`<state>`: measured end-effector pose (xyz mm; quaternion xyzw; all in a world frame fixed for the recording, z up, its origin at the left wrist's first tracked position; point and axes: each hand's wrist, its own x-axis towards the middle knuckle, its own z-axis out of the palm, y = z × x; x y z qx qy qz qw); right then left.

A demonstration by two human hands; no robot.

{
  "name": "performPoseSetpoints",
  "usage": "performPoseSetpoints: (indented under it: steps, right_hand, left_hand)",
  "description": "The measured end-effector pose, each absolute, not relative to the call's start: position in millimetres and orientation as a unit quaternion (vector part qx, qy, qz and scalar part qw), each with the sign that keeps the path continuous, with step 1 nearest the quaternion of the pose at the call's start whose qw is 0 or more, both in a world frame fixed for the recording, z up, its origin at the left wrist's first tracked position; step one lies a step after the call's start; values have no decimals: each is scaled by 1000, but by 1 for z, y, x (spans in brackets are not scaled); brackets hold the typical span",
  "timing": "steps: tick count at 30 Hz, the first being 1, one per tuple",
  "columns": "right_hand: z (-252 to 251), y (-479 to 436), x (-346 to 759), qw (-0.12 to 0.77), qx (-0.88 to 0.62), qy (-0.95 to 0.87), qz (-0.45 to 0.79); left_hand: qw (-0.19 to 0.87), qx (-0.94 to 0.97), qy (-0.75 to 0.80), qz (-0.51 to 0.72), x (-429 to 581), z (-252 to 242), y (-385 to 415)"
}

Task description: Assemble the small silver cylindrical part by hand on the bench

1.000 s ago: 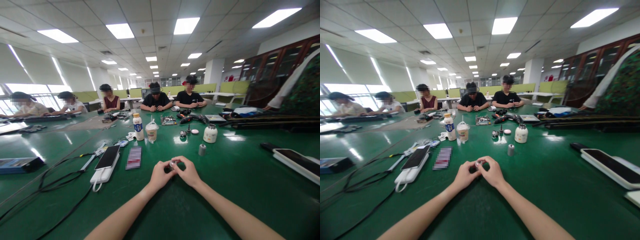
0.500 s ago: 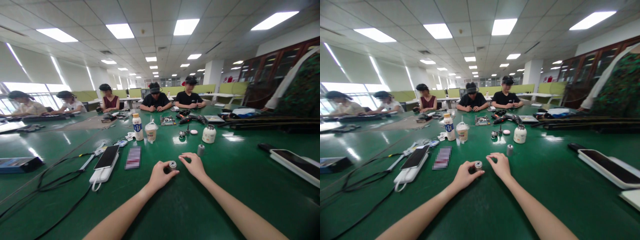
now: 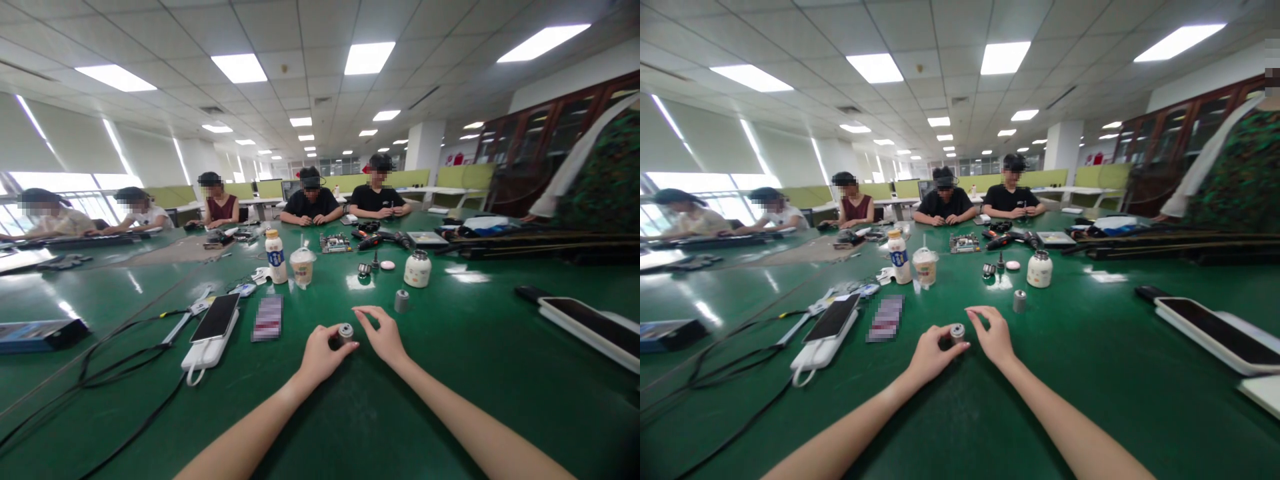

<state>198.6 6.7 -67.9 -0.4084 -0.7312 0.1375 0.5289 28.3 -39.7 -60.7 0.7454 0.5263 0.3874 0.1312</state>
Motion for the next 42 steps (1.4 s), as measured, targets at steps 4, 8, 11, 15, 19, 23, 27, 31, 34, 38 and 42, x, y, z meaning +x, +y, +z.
performPoseSetpoints:
  steps: [4,8,11,15,19,23,27,31,34,38,42]
  right_hand:
    - [-67,-5,188,522,-367,-752,165]
    - [-70,-7,187,514,-349,-763,180]
    - [-71,-5,187,519,-344,-760,187]
    - [-71,-5,187,529,-340,-752,197]
    - [-70,-6,186,524,-331,-756,213]
    - [-71,-6,186,515,-329,-759,224]
    - [-72,-5,187,509,-330,-761,229]
    - [-74,-5,187,517,-342,-750,231]
    - [-74,-5,187,530,-357,-734,232]
    - [-71,-7,187,527,-357,-736,232]
    - [-69,-9,185,516,-353,-745,230]
  left_hand:
    - [131,751,523,381,28,-61,-39]
    - [128,753,521,382,28,-63,-38]
    - [126,752,521,383,28,-64,-37]
    - [125,752,522,382,28,-64,-37]
    - [128,753,520,382,28,-64,-38]
    - [128,753,520,382,27,-64,-37]
    - [126,755,518,381,28,-64,-37]
    - [124,755,518,383,28,-65,-37]
    - [123,753,518,387,28,-66,-38]
    - [122,754,516,388,28,-65,-38]
    - [120,755,516,386,28,-65,-38]
